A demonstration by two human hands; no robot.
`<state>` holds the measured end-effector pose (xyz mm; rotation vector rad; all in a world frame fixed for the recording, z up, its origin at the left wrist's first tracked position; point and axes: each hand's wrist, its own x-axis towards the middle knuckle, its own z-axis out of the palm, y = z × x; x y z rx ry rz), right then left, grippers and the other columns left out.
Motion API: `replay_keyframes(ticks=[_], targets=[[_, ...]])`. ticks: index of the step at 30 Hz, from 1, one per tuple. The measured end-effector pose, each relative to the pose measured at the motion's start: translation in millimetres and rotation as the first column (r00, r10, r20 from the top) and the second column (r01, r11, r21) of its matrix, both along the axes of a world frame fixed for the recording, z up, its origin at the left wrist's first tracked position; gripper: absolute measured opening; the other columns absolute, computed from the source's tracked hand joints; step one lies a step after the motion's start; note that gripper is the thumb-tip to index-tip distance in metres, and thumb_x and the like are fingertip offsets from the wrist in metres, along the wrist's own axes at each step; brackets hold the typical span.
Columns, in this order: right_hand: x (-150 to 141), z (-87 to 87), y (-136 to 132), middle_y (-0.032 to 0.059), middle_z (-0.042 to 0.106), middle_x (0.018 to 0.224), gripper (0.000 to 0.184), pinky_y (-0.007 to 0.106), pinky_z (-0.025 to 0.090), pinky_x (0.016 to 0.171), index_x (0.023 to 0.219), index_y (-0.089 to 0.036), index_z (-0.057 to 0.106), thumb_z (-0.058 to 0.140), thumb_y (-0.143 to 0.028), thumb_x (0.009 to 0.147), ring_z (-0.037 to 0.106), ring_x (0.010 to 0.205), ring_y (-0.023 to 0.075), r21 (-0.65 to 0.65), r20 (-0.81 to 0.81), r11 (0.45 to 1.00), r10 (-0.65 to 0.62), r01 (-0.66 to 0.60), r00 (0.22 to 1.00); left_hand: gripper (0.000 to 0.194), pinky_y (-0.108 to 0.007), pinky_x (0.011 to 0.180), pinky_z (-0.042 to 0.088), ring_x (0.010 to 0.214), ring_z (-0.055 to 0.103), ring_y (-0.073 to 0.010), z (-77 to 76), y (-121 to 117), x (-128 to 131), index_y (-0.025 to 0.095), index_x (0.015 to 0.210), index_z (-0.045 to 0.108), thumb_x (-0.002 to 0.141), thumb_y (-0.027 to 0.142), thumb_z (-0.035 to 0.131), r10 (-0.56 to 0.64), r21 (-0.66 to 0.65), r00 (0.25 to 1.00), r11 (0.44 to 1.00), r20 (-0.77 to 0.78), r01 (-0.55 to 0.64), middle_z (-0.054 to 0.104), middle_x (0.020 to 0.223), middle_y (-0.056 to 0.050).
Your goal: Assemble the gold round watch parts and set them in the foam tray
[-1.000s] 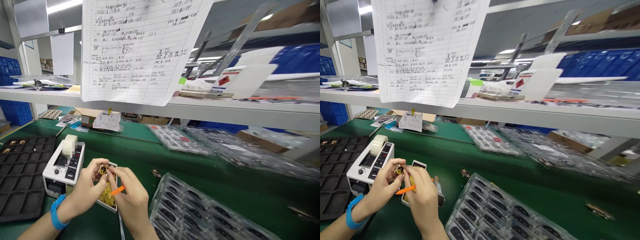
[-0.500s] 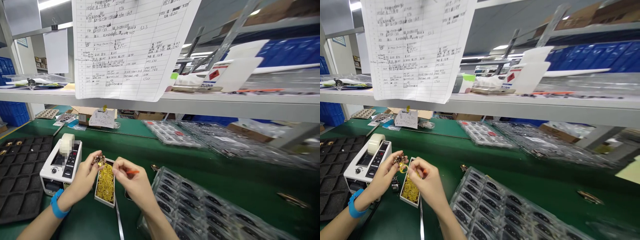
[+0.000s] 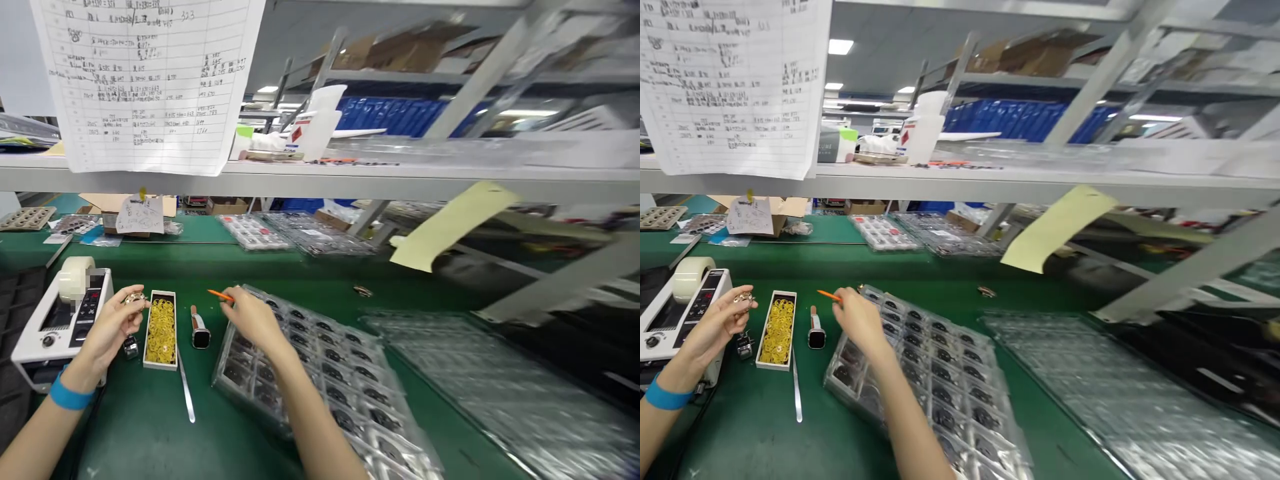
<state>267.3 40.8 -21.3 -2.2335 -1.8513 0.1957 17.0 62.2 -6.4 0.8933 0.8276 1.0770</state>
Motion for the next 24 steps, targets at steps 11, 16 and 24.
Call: replay_keyframes(ticks=[11,16,24], targets=[[135.1,-39.2,21.2,0.0079,0.06,0.115,0.027,0.039,0.051,0.084,0.113,-0.016,0.059,0.056,-0.032,0.091,0.061,0.099,0.0194,-0.253,0.238,0.95,-0.122,0.183,0.964,0.045,-0.014,0.038,0.023,0.042,0.041,-0.0035,-6.6,-9.1,7.1,0.016,0.105,0.056,0.061,0.006,0.055,-0.086,0.003,0.989,0.996,-0.119,0.087,0.06,0.069,0.001],[153.0,-50.6,29.9,0.0066,0.062,0.112,0.027,0.038,0.052,0.082,0.111,-0.017,0.059,0.056,-0.034,0.091,0.062,0.097,0.0193,-0.3,0.246,0.948,-0.031,0.106,0.969,0.04,-0.016,0.035,0.03,0.043,0.049,-0.0058,-4.6,-16.4,11.5,0.014,0.099,0.052,0.059,0.007,0.049,-0.113,0.017,0.986,0.993,-0.121,0.116,0.065,0.079,-0.004],[168.2,-63.3,48.5,0.0076,0.06,0.115,0.028,0.04,0.052,0.083,0.114,-0.016,0.058,0.056,-0.032,0.091,0.061,0.098,0.0194,-0.355,0.336,0.935,0.111,0.016,0.935,0.039,-0.03,0.081,0.056,0.078,0.071,-0.018,0.7,-22.9,11.1,0.015,0.105,0.051,0.068,0.006,0.052,-0.124,0.003,0.988,0.992,-0.091,0.125,0.07,0.086,-0.005]])
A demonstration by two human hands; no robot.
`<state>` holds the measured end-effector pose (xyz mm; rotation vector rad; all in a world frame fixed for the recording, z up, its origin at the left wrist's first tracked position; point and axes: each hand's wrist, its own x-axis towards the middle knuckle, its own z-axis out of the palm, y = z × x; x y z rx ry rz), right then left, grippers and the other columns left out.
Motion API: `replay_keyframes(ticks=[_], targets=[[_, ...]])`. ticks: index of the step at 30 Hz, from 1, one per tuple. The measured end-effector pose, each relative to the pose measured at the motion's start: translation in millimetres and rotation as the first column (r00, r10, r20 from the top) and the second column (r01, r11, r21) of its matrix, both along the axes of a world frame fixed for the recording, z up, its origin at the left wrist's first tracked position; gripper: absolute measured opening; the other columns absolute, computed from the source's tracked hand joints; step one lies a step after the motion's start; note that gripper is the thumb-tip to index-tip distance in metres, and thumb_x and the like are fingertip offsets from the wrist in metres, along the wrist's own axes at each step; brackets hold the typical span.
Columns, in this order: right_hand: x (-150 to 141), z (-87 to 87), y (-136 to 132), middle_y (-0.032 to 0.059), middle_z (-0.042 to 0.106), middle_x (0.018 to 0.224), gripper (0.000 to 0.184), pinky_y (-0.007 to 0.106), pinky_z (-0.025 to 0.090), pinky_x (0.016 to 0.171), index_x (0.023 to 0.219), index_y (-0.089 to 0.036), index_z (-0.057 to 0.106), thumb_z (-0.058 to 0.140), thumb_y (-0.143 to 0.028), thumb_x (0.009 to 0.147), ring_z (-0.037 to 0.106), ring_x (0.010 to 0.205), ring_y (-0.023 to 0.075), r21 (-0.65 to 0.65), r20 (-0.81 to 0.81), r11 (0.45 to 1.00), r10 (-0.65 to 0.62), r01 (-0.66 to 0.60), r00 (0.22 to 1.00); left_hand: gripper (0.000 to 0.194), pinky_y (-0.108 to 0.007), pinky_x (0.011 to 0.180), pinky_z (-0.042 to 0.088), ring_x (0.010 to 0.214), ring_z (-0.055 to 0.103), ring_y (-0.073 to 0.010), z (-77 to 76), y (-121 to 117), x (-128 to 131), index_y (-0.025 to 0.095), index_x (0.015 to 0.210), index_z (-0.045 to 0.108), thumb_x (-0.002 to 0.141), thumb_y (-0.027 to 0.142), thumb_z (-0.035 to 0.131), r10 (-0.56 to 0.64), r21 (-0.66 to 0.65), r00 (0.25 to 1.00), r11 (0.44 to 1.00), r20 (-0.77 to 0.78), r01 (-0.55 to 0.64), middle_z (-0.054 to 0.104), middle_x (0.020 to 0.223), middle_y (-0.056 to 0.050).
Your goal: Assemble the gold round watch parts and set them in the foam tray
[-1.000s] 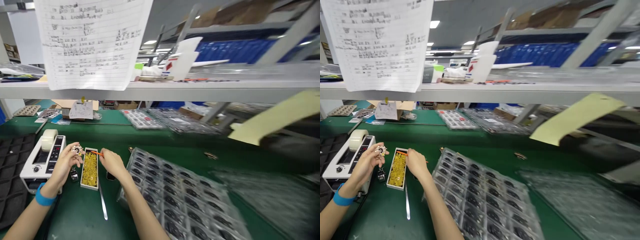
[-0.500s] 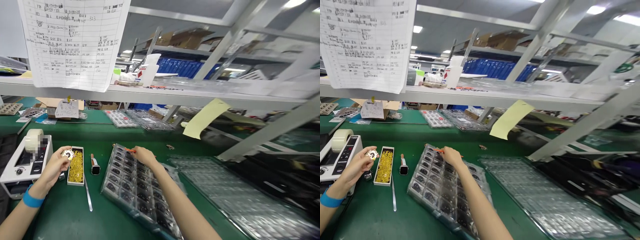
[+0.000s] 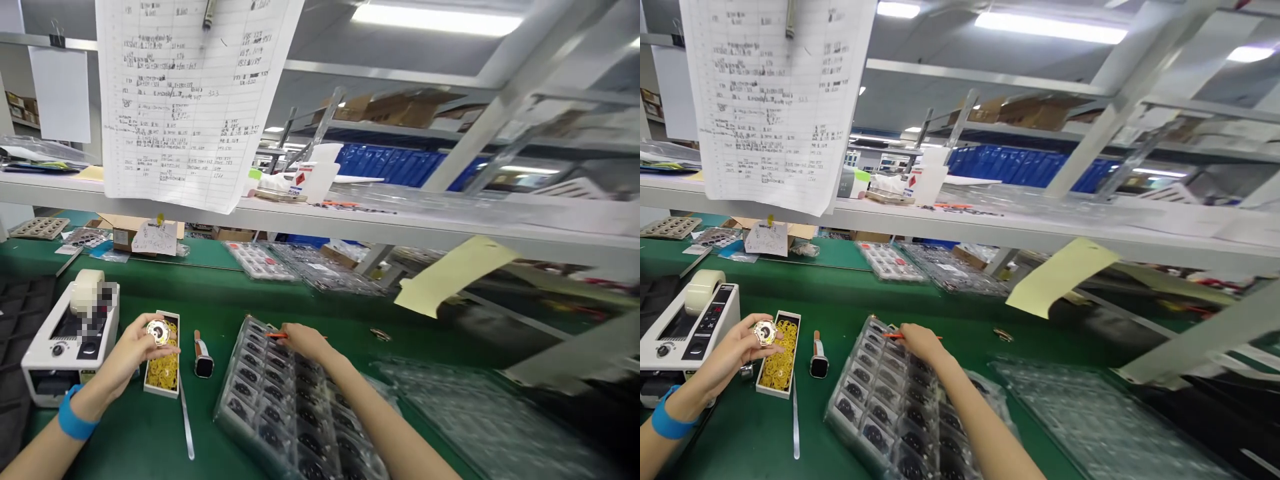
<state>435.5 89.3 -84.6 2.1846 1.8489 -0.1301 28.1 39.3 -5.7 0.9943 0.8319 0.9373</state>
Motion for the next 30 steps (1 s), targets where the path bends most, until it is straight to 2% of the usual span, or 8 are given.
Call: replay_keyframes(ticks=[3,6,10,16,22,26,30], targets=[[0.7,-4.3,8.0,0.0077,0.06,0.116,0.029,0.041,0.052,0.084,0.115,-0.016,0.057,0.056,-0.032,0.091,0.061,0.099,0.02,-0.021,0.034,0.998,0.061,-0.06,0.998,0.038,-0.037,0.096,0.05,0.089,0.071,-0.0214,-4.7,1.6,-1.7,0.015,0.103,0.054,0.067,0.004,0.053,0.009,0.005,0.999,1.0,0.043,-0.009,0.071,0.088,-0.006],[-0.4,-7.8,14.4,0.0077,0.06,0.116,0.029,0.041,0.052,0.084,0.115,-0.016,0.057,0.056,-0.032,0.091,0.061,0.099,0.0201,-0.034,0.055,0.994,0.102,-0.1,0.993,0.036,-0.042,0.1,0.048,0.093,0.071,-0.024,-6.1,2.6,-3.7,0.016,0.102,0.055,0.068,0.004,0.053,0.026,0.01,0.998,1.0,0.059,-0.027,0.072,0.089,-0.006],[-3.8,-13.0,15.8,0.0079,0.06,0.114,0.03,0.04,0.052,0.083,0.115,-0.015,0.057,0.057,-0.032,0.091,0.061,0.098,0.0198,-0.019,0.064,0.995,0.097,-0.096,0.993,0.035,-0.044,0.102,0.046,0.094,0.07,-0.0247,-0.6,1.2,-7.0,0.015,0.102,0.055,0.07,0.003,0.052,0.029,0.018,0.996,0.999,0.084,-0.031,0.072,0.091,-0.008],[-7.6,-12.8,5.1,0.0076,0.061,0.113,0.028,0.041,0.052,0.083,0.113,-0.015,0.058,0.056,-0.032,0.091,0.061,0.097,0.0196,0.116,0.031,0.993,0.018,-0.022,0.999,0.036,-0.045,0.106,0.043,0.097,0.069,-0.0245,5.9,-0.1,-13.9,0.012,0.11,0.055,0.075,0.005,0.05,0.034,0.005,0.988,0.999,0.153,-0.036,0.073,0.094,-0.009],[-2.4,-1.4,13.9,0.0076,0.06,0.115,0.029,0.039,0.053,0.081,0.117,-0.017,0.056,0.053,-0.033,0.093,0.061,0.095,0.0185,0.273,-0.006,0.95,-0.158,0.154,0.987,0.041,-0.044,0.106,0.043,0.099,0.069,-0.0247,4.9,0.0,-16.4,0.012,0.116,0.054,0.075,0.007,0.051,0.02,0.007,0.987,1.0,0.16,-0.021,0.072,0.101,-0.009],[-4.9,-12.5,9.8,0.0068,0.062,0.11,0.028,0.038,0.053,0.079,0.113,-0.015,0.058,0.055,-0.033,0.092,0.062,0.092,0.018,0.294,-0.005,0.93,-0.231,0.223,0.973,0.038,-0.045,0.106,0.043,0.097,0.069,-0.0251,3.4,2.8,-17.0,0.012,0.113,0.055,0.075,0.007,0.05,0.005,0.005,0.994,1.0,0.11,-0.006,0.073,0.098,-0.009],[-12.1,-30.2,-9.1,0.0058,0.063,0.105,0.027,0.036,0.053,0.076,0.111,-0.015,0.058,0.054,-0.034,0.092,0.063,0.086,0.0164,0.352,-0.011,0.905,-0.25,0.238,0.968,0.038,-0.043,0.106,0.044,0.099,0.068,-0.0248,5.7,5.1,-17.3,0.013,0.114,0.054,0.076,0.008,0.05,0.01,-0.008,0.997,1.0,0.082,-0.01,0.073,0.097,-0.008]])
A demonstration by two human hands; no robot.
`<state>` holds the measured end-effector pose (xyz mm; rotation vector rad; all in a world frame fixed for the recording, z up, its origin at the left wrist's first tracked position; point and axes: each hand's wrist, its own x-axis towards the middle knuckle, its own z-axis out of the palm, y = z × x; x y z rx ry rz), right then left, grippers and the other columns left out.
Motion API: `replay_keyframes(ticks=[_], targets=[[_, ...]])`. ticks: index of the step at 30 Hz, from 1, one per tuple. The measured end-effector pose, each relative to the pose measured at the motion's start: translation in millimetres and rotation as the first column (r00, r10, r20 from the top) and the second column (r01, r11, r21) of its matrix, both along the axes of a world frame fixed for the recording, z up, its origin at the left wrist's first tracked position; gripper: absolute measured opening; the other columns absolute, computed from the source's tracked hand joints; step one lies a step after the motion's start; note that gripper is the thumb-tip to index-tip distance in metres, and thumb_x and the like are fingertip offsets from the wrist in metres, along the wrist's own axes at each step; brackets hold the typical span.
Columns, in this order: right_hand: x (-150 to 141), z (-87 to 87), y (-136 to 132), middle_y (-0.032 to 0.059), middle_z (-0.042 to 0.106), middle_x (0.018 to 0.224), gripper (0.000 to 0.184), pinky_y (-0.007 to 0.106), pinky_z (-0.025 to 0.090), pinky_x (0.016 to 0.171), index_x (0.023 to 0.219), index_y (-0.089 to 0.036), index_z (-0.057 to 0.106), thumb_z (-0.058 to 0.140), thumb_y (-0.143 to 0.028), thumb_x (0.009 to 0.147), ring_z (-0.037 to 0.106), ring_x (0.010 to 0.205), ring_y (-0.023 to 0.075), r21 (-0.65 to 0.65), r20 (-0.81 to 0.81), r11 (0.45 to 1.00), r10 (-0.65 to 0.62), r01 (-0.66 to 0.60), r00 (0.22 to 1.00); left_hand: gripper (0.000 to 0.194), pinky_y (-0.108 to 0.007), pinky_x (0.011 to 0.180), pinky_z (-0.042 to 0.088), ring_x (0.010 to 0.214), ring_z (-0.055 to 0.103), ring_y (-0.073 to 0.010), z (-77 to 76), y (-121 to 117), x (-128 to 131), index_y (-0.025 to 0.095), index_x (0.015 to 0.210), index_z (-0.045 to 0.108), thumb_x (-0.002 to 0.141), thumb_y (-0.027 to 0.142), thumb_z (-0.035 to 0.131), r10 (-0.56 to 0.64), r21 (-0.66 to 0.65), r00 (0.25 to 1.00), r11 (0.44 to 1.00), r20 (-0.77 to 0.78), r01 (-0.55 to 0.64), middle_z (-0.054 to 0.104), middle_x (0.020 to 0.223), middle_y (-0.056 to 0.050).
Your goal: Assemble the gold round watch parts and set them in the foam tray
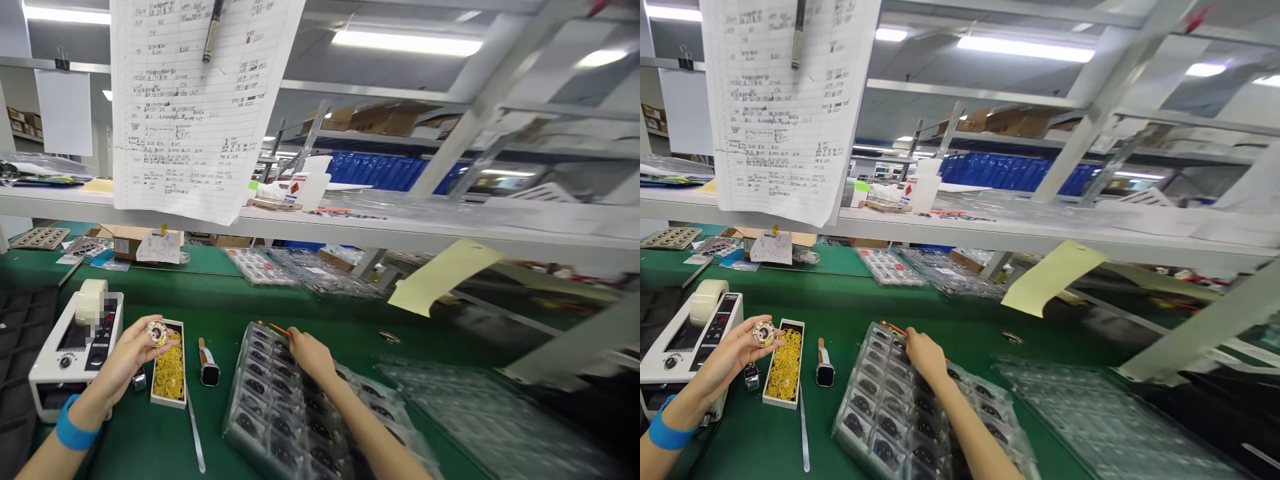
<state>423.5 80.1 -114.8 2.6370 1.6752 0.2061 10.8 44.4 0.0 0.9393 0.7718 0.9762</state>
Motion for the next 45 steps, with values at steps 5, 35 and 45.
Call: replay_keyframes(ticks=[5,35,45], targets=[[-7.2,-12.1,-23.0,0.0031,0.062,0.093,0.025,0.032,0.05,0.07,0.107,-0.015,0.058,0.051,-0.035,0.093,0.06,0.077,0.0138,0.083,0.012,0.995,0.051,-0.051,0.999,0.037,-0.042,0.108,0.042,0.102,0.067,-0.0252,-0.8,2.0,3.5,0.013,0.113,0.056,0.076,0.01,0.052,0.004,-0.004,1.0,1.0,-0.019,-0.004,0.073,0.099,-0.007],[-45.0,20.2,-28.0,0.0103,0.063,0.08,0.019,0.028,0.037,0.055,0.092,-0.013,0.062,0.044,-0.012,0.086,0.059,0.071,0.0204,0.408,-0.244,0.912,0.077,0.03,0.967,0.035,-0.047,0.109,0.037,0.102,0.068,-0.0258,-0.9,-5.5,5.9,0.013,0.112,0.053,0.078,0.006,0.051,0.007,0.024,0.999,1.0,0.038,-0.007,0.072,0.097,-0.01],[-225.6,143.4,-65.6,0.0057,0.062,0.09,0.026,0.027,0.044,0.054,0.073,-0.021,0.067,0.058,-0.045,0.082,0.055,0.066,0.0159,0.834,-0.398,0.511,0.818,-0.209,0.415,0.043,-0.049,0.108,0.035,0.12,0.055,-0.03,16.2,-30.9,-11.8,0.025,0.127,0.052,0.086,0.022,0.059,-0.076,0.313,0.997,0.948,0.034,0.061,0.059,0.128,-0.009]])
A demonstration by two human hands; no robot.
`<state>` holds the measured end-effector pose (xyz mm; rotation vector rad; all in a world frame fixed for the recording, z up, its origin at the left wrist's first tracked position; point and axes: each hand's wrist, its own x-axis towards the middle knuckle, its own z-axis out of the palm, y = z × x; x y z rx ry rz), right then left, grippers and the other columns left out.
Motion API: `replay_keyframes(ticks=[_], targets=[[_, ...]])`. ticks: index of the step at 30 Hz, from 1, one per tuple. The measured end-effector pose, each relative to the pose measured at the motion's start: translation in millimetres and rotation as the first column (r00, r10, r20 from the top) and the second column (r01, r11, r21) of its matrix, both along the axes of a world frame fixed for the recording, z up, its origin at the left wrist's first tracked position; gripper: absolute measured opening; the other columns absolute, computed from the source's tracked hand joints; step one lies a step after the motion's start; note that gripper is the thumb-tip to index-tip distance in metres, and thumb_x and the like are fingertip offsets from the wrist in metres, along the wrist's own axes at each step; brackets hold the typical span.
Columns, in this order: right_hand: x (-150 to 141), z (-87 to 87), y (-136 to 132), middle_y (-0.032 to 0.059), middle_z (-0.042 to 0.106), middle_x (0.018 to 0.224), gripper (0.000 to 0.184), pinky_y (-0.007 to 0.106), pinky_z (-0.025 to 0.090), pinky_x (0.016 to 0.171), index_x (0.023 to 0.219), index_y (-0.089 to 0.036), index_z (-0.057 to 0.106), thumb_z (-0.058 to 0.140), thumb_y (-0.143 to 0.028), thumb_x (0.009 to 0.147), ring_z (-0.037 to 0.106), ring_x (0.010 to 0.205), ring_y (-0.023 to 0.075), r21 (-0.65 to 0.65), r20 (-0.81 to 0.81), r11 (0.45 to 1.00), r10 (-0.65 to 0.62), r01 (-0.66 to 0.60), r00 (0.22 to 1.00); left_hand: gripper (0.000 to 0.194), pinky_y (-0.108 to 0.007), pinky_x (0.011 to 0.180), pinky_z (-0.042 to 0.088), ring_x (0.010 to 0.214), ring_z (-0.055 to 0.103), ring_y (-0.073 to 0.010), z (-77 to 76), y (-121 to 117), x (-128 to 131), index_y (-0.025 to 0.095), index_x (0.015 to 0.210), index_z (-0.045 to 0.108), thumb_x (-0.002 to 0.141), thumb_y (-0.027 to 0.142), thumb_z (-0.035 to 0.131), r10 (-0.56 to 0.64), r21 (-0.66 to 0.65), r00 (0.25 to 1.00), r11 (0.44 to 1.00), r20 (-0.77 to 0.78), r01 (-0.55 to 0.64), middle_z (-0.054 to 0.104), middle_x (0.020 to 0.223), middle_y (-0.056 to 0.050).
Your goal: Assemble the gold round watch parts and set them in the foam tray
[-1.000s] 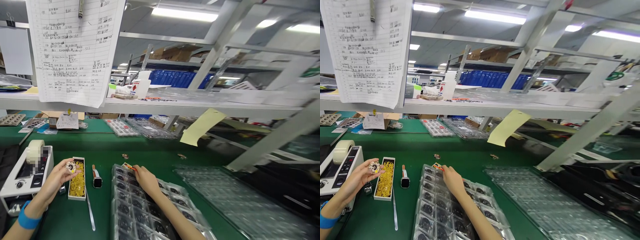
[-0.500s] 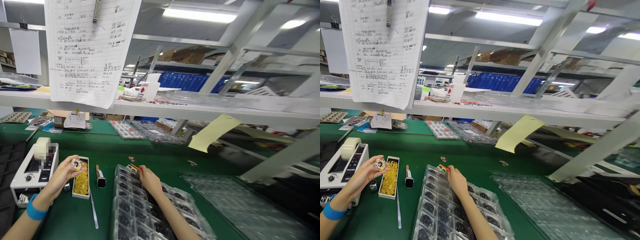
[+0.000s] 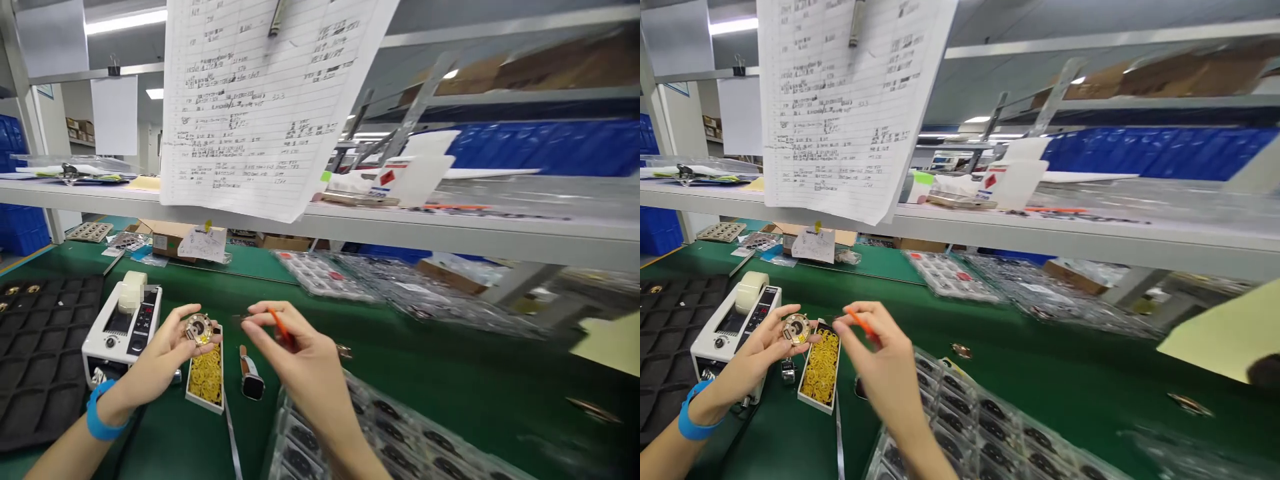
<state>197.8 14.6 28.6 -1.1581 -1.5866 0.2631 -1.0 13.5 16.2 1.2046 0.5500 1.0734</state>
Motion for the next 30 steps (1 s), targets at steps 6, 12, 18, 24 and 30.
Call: replay_keyframes(ticks=[6,12,18,24,30], targets=[[-43.9,-0.4,-20.2,0.0059,0.06,0.088,0.025,0.027,0.048,0.057,0.068,-0.021,0.068,0.062,-0.042,0.079,0.056,0.066,0.0159,-0.098,-0.219,0.984,0.127,-0.151,0.968,0.037,-0.037,0.102,0.046,0.124,0.051,-0.0257,3.4,-7.0,-7.4,0.027,0.127,0.053,0.091,0.024,0.053,0.018,0.122,0.997,0.992,-0.078,-0.008,0.055,0.133,-0.006],[-41.2,-10.3,-14.9,0.0068,0.059,0.088,0.031,0.027,0.049,0.061,0.064,-0.019,0.067,0.064,-0.047,0.077,0.056,0.07,0.017,-0.157,-0.325,0.96,0.171,-0.231,0.93,0.041,-0.037,0.104,0.044,0.128,0.046,-0.0266,6.7,-11.9,-6.6,0.029,0.133,0.049,0.093,0.022,0.048,0.004,0.126,0.986,0.992,-0.167,0.017,0.049,0.14,-0.004],[-41.7,-12.3,-13.7,0.0054,0.061,0.086,0.025,0.032,0.047,0.065,0.062,-0.022,0.067,0.065,-0.043,0.077,0.057,0.072,0.0192,-0.141,-0.296,0.975,0.122,-0.17,0.947,0.042,-0.035,0.106,0.042,0.128,0.047,-0.0256,6.0,-12.0,-1.6,0.03,0.133,0.049,0.093,0.02,0.046,0.011,0.133,0.978,0.991,-0.207,0.017,0.05,0.14,-0.003],[-49.9,-18.9,-16.3,0.0052,0.062,0.086,0.017,0.035,0.046,0.069,0.066,-0.023,0.064,0.062,-0.032,0.08,0.058,0.079,0.022,-0.087,-0.289,0.996,0.009,-0.035,0.957,0.041,-0.031,0.105,0.042,0.124,0.051,-0.0233,0.7,-11.9,5.0,0.031,0.131,0.05,0.092,0.019,0.046,0.049,0.129,0.977,0.991,-0.207,-0.022,0.051,0.138,-0.002],[-55.3,-18.5,-19.1,0.0047,0.061,0.088,0.014,0.037,0.047,0.074,0.069,-0.024,0.062,0.06,-0.028,0.083,0.058,0.08,0.0215,-0.021,-0.219,0.999,-0.04,0.037,0.975,0.04,-0.031,0.103,0.043,0.124,0.05,-0.0237,-3.6,-13.4,7.0,0.027,0.131,0.05,0.092,0.021,0.048,0.104,0.131,0.973,0.988,-0.207,-0.078,0.055,0.134,-0.006]])
